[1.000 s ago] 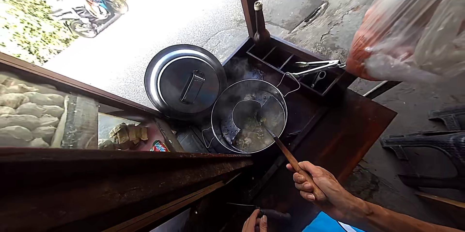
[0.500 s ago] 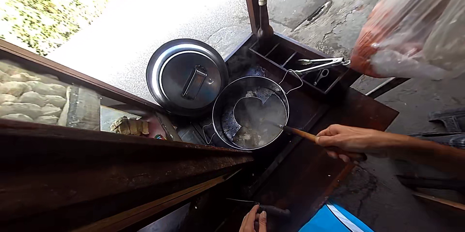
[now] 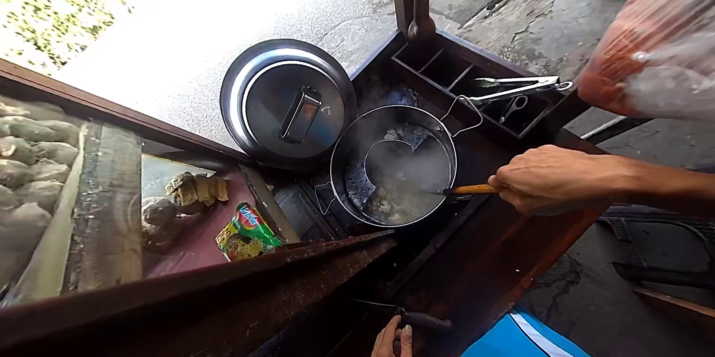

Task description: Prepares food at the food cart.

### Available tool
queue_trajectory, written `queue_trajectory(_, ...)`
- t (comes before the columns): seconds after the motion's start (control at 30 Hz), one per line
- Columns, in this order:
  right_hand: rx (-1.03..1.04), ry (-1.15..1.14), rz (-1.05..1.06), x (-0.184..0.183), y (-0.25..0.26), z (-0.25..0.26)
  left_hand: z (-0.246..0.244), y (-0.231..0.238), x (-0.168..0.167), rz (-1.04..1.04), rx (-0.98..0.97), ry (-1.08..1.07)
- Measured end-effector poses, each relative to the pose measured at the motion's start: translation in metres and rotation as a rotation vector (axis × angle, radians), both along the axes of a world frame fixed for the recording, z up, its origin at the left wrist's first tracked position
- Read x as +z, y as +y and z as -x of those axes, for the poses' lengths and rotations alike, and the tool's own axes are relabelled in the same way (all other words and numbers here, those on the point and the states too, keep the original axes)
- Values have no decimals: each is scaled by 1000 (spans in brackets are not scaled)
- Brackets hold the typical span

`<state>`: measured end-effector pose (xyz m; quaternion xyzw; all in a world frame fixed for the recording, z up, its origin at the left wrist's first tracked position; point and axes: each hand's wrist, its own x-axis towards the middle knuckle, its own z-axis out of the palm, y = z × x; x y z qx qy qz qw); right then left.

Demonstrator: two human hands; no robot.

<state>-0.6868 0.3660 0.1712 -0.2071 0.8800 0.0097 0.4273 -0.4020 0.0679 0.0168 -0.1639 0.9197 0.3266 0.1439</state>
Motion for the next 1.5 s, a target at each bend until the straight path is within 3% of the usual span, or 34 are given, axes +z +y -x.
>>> queue_trajectory(0.23, -212, -221, 116, -14, 8, 33, 11, -1, 1, -10, 3, -28)
queue_trajectory(0.57, -450, -311, 262, -4, 49, 17, 18, 0, -2, -21, -5, -46)
queue_trajectory(0.7, -374, -217, 232, 1, 55, 11, 22, 1, 0, -10, -30, -50)
queue_trajectory(0.87, -92, 130, 134, 10, 46, -8, 22, 0, -2, -5, -34, -49)
queue_trajectory(1.0, 11, 275, 68, 7, 32, -20, 21, 0, -4, -12, -33, -43)
queue_trajectory(1.2, 30, 180, -49, -1, 17, -19, 22, -1, -2, -12, -35, -37)
queue_trajectory(1.5, -10, 219, 27, 14, 33, -26, 22, -2, -4, -13, -31, -41)
